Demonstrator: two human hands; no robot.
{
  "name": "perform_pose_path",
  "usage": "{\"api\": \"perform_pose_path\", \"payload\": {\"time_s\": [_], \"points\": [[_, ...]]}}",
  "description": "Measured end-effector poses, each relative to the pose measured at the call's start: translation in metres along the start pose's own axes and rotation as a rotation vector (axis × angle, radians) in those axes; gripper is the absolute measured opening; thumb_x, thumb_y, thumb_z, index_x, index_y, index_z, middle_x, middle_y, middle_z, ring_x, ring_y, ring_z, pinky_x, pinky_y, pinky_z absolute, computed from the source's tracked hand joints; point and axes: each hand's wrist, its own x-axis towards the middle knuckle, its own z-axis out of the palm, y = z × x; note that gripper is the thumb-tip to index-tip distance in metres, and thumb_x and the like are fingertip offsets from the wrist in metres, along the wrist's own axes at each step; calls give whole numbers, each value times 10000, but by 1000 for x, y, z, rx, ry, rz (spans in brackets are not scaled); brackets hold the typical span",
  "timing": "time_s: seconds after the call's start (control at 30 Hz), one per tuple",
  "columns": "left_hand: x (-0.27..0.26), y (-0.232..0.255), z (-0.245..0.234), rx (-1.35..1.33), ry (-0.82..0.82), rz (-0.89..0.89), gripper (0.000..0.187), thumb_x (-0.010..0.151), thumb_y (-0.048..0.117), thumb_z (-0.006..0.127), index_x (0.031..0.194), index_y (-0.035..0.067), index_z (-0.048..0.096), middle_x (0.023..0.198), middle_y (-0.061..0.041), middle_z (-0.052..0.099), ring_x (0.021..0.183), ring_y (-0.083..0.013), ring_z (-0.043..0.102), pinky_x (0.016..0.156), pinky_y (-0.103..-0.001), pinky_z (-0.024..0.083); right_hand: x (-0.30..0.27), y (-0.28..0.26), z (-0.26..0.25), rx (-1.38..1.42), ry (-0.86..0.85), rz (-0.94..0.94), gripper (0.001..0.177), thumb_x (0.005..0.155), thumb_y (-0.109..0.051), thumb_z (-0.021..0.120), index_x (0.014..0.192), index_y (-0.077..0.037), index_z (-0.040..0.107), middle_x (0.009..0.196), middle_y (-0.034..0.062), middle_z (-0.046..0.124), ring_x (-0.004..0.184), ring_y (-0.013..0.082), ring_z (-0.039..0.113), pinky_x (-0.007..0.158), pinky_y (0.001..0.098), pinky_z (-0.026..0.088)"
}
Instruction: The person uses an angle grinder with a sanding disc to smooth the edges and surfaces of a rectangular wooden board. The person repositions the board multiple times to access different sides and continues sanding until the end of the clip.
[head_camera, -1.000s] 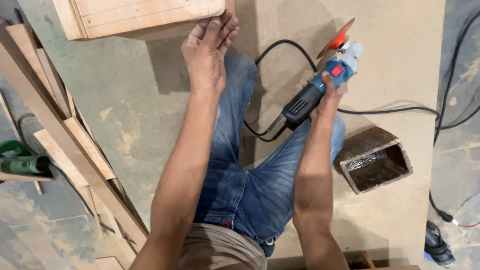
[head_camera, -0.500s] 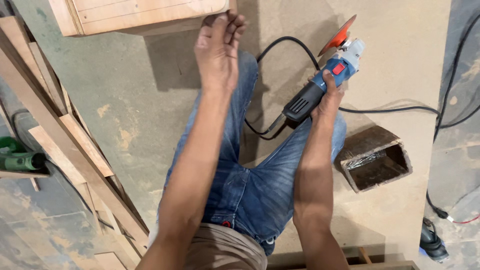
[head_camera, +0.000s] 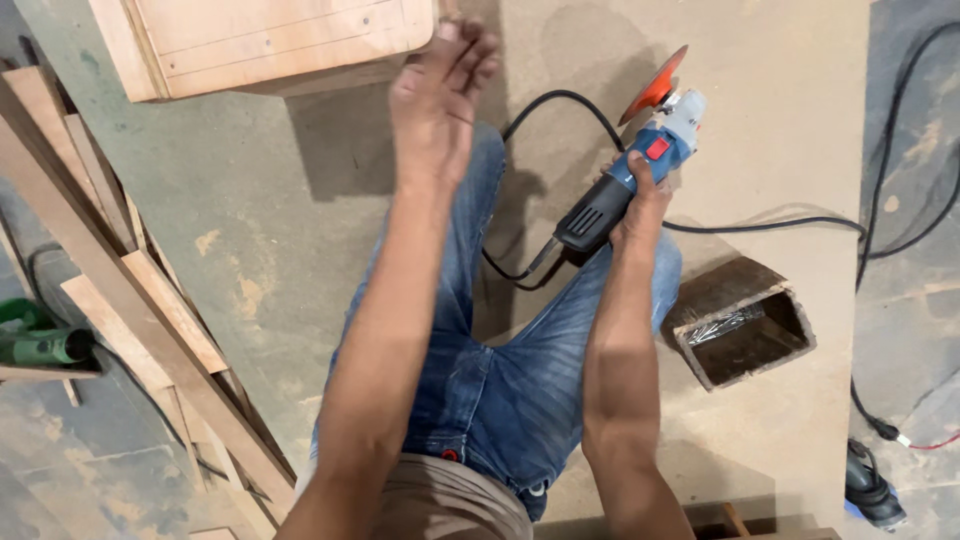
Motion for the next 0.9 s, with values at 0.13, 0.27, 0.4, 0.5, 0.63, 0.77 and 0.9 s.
{"api": "perform_pose_path", "payload": {"time_s": [0.13, 0.27, 0.4, 0.5, 0.63, 0.77, 0.9], "points": [[1, 17, -1, 96, 40, -32, 357, 923, 310, 804, 1054, -12, 720, 944, -122, 751, 839, -204, 732, 789, -340, 609, 3, 1, -3, 24, -30, -12, 376, 851, -179, 777, 1112, 26, 599, 881, 144, 688, 739, 264, 721, 655, 414, 649], [1, 15, -1, 184, 99, 12, 365, 904, 314, 820, 994, -28, 728, 872, -136, 758, 764, -212, 746, 713, -343, 621, 5, 3, -4, 23, -19, 5, 372, 850, -163, 770, 1117, 27, 594, 884, 149, 687, 741, 273, 723, 655, 423, 648], [2, 21, -4, 249, 97, 2, 365, 904, 286, 815, 1012, -51, 729, 890, -162, 773, 768, -222, 758, 702, -344, 626, 7, 3, -5, 10, -5, 30, 364, 842, -140, 764, 1111, 29, 586, 879, 152, 684, 732, 281, 727, 643, 425, 647], [-2, 29, -9, 253, 41, -14, 367, 923, 264, 799, 1055, -70, 723, 946, -180, 780, 824, -233, 770, 744, -348, 635, 5, 7, -7, 4, -18, 26, 367, 844, -125, 767, 1124, 30, 586, 879, 151, 676, 736, 281, 725, 644, 418, 641], [0, 24, -27, 221, 38, 20, 335, 928, 201, 789, 1099, -76, 708, 1006, -190, 776, 884, -246, 774, 798, -352, 635, 8, 8, -8, -11, -8, 22, 367, 849, -124, 765, 1133, 20, 581, 880, 148, 676, 735, 285, 729, 642, 412, 635], [2, 37, -85, 157, 169, 131, 253, 918, 134, 790, 1051, -55, 687, 986, -195, 759, 881, -281, 778, 818, -393, 658, 7, 7, -7, -9, -21, 35, 358, 849, -126, 751, 1132, 17, 586, 870, 149, 683, 725, 283, 728, 631, 413, 636], [0, 71, -139, 32, 351, 245, 157, 937, 101, 763, 993, -11, 668, 1051, -222, 753, 928, -297, 766, 837, -392, 647, 8, 8, -8, -27, -35, 19, 348, 858, -128, 750, 1132, 14, 589, 879, 142, 689, 731, 283, 729, 636, 411, 632]]}}
